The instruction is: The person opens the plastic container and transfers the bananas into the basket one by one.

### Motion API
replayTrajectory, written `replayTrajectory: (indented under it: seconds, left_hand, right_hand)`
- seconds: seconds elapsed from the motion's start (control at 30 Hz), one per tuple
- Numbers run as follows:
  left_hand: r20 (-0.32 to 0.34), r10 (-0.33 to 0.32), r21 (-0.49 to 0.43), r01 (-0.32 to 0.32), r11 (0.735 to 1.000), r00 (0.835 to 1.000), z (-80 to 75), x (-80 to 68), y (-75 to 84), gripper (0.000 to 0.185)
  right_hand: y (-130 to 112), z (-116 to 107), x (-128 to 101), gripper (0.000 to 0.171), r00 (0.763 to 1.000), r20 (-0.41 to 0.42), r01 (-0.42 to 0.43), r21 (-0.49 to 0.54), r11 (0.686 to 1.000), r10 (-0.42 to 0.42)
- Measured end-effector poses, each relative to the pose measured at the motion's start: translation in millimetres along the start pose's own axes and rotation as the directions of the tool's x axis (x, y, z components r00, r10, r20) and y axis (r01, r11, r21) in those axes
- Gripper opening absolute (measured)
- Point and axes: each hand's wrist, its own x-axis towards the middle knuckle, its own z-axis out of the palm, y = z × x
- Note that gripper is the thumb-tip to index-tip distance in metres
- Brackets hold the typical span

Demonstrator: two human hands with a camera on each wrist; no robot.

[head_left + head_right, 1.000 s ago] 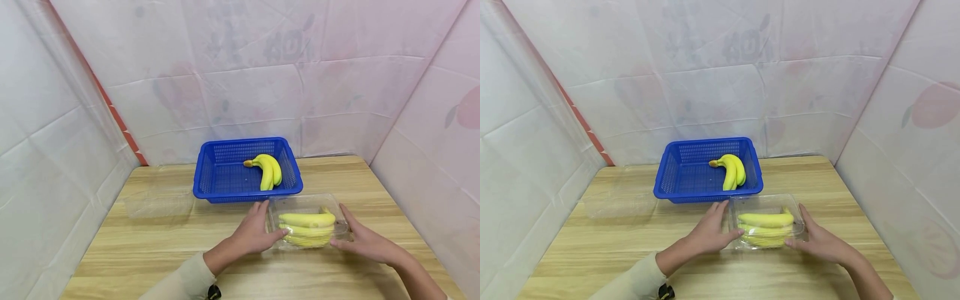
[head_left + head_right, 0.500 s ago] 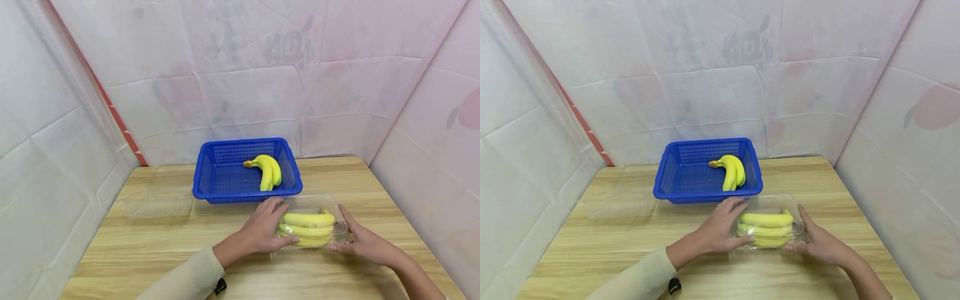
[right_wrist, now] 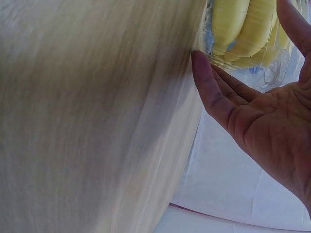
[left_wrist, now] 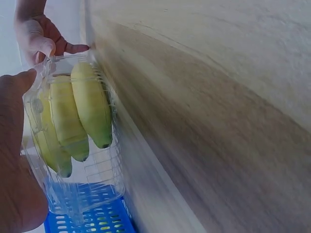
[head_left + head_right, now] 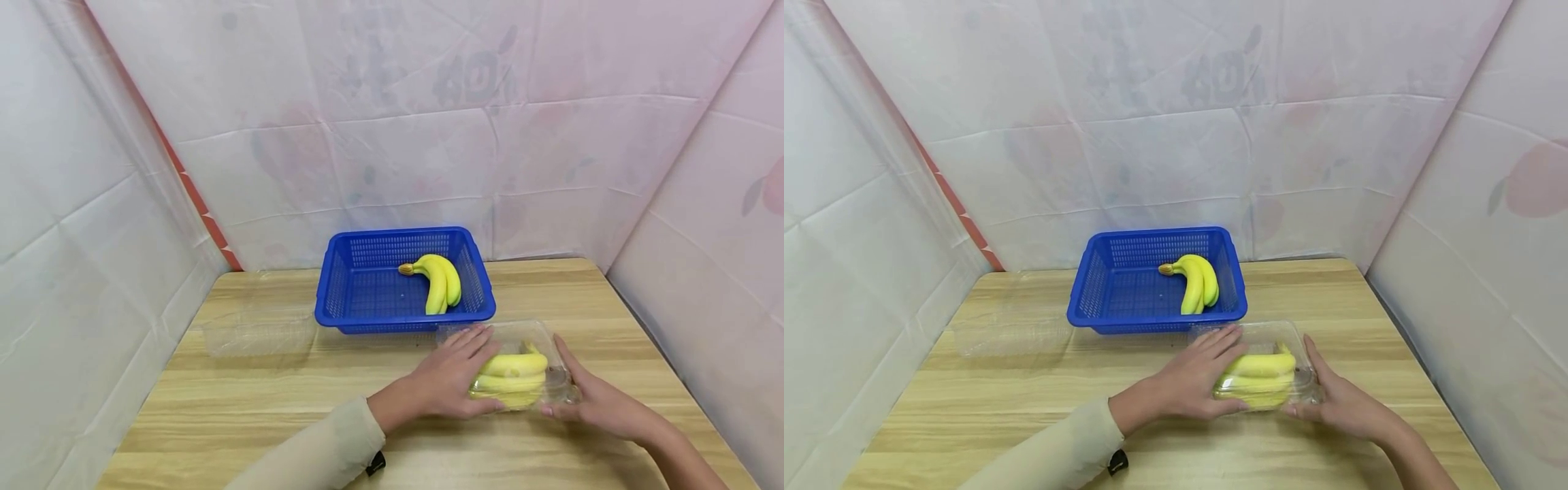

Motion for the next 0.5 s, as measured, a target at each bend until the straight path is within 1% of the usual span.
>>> replayTrajectory:
  seconds: [0.1, 0.23, 0.37, 0.5]
  left_hand:
    - [-0.001, -0.01, 0.006, 0.01, 1.0, 1.0, 1.8, 1.0, 1.4, 0.09]
    - [-0.026, -0.015, 0.006, 0.015, 1.0, 1.0, 4.2, 1.6, 2.7, 0.089]
    - [-0.042, -0.019, 0.007, 0.019, 1.0, 0.999, 5.3, 1.9, 2.9, 0.086]
    - [-0.035, -0.03, 0.012, 0.03, 0.999, 0.999, 5.1, 2.4, 3.5, 0.083]
  right_hand:
    - [1.3, 0.7, -0.6, 0.131, 1.0, 0.003, 0.004, 0.029, 1.0, -0.004]
    - [1.9, 1.1, -2.1, 0.128, 1.0, 0.003, 0.01, 0.065, 0.998, -0.01]
    - [1.8, 1.0, -2.5, 0.127, 1.0, 0.003, 0.0, 0.07, 0.998, -0.001]
    - [2.7, 0.9, -1.5, 0.129, 1.0, 0.003, -0.005, 0.078, 0.997, 0.005]
